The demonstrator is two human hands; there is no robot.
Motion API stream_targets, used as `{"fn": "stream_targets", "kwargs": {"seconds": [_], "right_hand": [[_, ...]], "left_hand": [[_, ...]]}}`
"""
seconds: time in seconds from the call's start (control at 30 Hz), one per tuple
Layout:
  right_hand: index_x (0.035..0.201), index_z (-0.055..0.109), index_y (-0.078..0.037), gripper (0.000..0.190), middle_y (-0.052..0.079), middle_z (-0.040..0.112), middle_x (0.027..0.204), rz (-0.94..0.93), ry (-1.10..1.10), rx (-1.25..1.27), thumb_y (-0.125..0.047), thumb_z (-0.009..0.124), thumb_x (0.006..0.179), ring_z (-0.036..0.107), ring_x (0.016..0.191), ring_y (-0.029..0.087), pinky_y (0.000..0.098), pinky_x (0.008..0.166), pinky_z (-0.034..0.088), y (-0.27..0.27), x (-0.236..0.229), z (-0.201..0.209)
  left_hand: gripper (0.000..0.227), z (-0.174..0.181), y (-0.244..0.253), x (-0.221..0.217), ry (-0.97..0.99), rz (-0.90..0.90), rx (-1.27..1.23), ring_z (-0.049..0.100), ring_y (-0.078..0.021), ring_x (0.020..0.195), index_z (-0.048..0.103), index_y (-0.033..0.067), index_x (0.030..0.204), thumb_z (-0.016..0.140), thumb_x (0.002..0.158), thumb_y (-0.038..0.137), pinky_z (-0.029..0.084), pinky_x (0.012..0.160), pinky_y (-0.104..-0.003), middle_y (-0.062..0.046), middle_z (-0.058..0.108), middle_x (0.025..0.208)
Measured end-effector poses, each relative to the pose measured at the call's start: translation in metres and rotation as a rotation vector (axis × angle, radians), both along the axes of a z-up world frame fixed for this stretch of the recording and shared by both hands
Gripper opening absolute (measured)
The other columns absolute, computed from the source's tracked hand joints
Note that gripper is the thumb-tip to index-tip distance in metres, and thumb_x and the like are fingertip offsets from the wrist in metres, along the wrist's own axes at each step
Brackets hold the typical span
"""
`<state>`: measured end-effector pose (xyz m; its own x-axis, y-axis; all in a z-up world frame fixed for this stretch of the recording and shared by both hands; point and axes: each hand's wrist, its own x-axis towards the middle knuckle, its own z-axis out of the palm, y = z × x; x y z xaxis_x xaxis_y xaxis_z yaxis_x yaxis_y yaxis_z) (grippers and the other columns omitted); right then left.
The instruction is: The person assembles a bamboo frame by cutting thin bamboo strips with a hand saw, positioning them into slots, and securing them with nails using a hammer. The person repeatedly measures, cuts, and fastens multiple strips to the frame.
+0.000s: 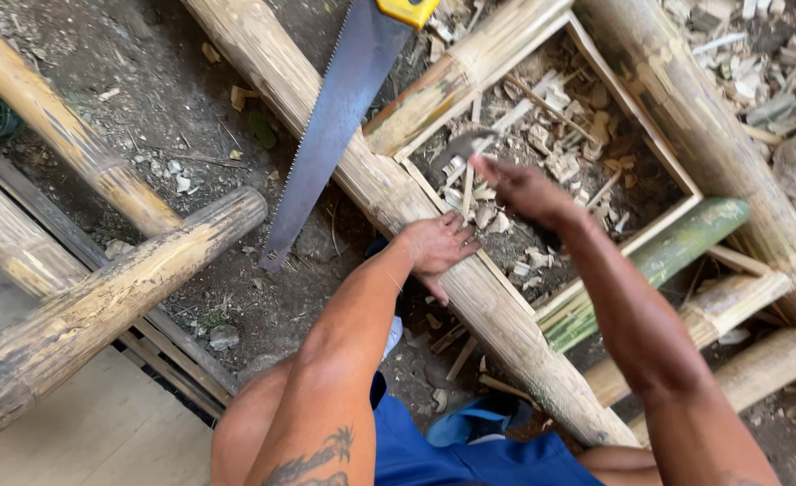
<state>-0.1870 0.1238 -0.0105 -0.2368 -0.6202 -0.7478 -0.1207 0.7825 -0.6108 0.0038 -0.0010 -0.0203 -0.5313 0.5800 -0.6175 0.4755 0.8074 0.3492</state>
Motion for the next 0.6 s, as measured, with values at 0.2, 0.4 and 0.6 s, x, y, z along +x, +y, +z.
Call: {"fn": "stream_targets", "kwargs": {"seconds": [0.2,0.4,0.6], "right_hand": [[0.158,0.052,-0.002,0.073,0.011,0.056,0.089,-1.307,-0.094,-0.218,-0.060,0.028,0.122,0.044,0.059,0.015,0.0360,0.048,0.038,0.004,0.003,-0.020],[0.161,0.040,-0.018,0.055,0.001,0.063,0.098,-0.531,-0.071,-0.157,-0.037,0.046,0.109,0.052,0.064,0.010,0.0293,0.052,0.049,0.017,0.003,-0.064],[0.134,0.060,0.010,0.062,0.009,0.048,0.080,-0.959,0.044,-0.186,-0.044,0.033,0.124,0.048,0.065,0.015,0.0328,0.047,0.039,0.023,0.022,-0.084]], "left_hand": [[0.144,-0.002,0.004,0.002,-0.002,-0.021,-0.001,0.025,-0.0509,0.147,0.017,-0.0036,0.159,0.045,0.066,0.102,0.018,0.122,-0.054,-0.030,0.026,0.160],[0.144,0.000,0.003,0.002,-0.019,-0.009,-0.011,0.027,-0.0522,0.146,0.021,-0.0017,0.160,0.051,0.063,0.101,0.020,0.123,-0.055,-0.029,0.029,0.160],[0.143,-0.007,-0.003,-0.001,0.039,0.000,0.026,0.033,-0.0497,0.148,0.027,0.0010,0.161,0.053,0.060,0.100,0.023,0.126,-0.055,-0.027,0.034,0.160]]}}
